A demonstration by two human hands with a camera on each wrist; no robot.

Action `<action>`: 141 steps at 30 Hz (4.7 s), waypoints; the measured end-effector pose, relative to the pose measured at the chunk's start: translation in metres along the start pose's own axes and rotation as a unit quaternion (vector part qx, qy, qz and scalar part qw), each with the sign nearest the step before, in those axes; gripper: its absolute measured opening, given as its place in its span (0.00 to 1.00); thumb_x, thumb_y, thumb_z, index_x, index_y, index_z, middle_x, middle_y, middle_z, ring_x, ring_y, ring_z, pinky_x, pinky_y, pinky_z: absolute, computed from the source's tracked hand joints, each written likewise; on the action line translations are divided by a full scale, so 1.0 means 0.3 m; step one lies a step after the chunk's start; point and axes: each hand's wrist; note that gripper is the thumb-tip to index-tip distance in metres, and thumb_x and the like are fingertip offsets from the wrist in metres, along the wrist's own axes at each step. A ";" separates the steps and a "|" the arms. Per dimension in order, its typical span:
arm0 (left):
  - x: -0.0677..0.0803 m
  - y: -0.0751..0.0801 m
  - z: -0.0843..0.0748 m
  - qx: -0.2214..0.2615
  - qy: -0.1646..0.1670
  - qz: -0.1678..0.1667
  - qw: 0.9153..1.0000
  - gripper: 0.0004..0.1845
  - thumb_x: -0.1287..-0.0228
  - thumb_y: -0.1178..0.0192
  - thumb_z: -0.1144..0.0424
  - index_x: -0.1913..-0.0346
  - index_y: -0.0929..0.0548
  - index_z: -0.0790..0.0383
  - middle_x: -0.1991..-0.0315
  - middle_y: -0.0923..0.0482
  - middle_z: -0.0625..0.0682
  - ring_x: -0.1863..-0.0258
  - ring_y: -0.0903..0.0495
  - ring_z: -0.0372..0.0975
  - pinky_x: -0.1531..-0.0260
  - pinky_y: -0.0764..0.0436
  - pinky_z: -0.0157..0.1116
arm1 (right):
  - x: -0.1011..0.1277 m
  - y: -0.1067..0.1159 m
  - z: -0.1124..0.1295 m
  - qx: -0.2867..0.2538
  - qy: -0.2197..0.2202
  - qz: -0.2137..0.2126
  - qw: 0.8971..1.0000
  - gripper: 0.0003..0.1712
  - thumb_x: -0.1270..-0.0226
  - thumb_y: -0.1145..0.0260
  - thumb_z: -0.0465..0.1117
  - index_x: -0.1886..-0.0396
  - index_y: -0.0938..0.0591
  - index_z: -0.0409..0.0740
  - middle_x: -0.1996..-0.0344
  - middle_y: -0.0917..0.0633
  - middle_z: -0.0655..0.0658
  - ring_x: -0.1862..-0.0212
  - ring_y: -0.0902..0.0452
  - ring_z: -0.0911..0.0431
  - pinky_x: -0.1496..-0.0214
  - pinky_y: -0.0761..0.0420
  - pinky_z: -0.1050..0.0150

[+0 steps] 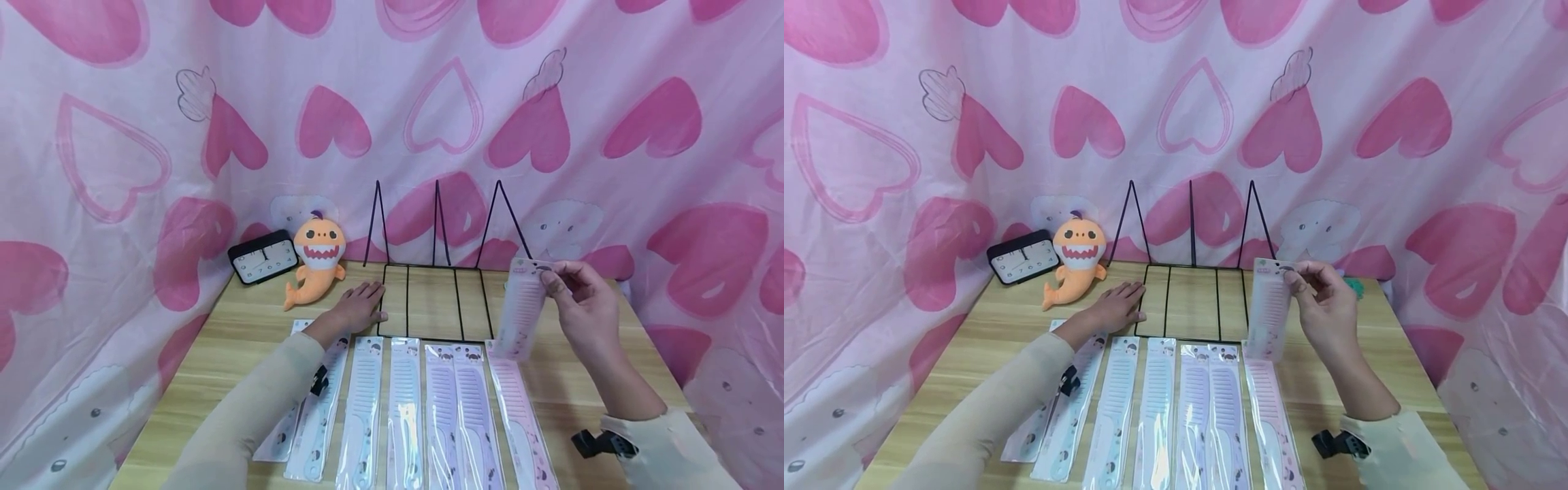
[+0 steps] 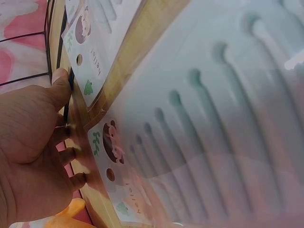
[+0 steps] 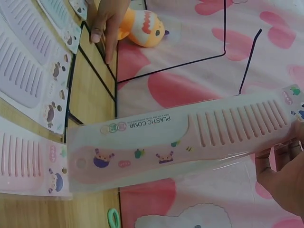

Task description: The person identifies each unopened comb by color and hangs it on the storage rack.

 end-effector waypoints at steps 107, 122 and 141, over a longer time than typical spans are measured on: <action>0.048 0.046 -0.059 -0.038 -0.009 -0.008 0.999 0.42 0.11 0.50 0.42 0.09 0.49 0.59 0.07 0.55 0.57 0.07 0.57 0.56 0.10 0.50 0.62 | -0.317 -0.055 -0.155 0.031 -0.105 0.020 0.994 0.08 0.17 0.31 0.42 0.44 0.13 0.50 0.55 0.16 0.56 0.53 0.20 0.62 0.55 0.14 0.78; 0.052 0.040 -0.060 -0.036 -0.002 -0.001 0.999 0.42 0.11 0.50 0.42 0.09 0.50 0.60 0.07 0.57 0.57 0.07 0.58 0.56 0.10 0.50 0.62 | -0.132 0.146 -0.326 0.352 -0.158 0.277 0.880 0.36 0.13 0.40 0.62 0.22 0.22 0.41 0.33 0.16 0.32 0.36 0.18 0.40 0.46 0.13 0.61; 0.044 0.037 -0.055 -0.042 -0.002 -0.009 0.999 0.42 0.11 0.51 0.40 0.09 0.48 0.59 0.07 0.55 0.57 0.07 0.56 0.56 0.11 0.47 0.62 | 0.028 0.178 -0.461 0.439 -0.099 0.381 0.808 0.24 0.33 0.17 0.41 0.40 0.11 0.43 0.56 0.19 0.45 0.54 0.25 0.52 0.58 0.25 0.65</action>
Point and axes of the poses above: each hand's wrist, its own x-axis away from the middle knuckle, its own y-axis out of the back of the hand, z = x × y
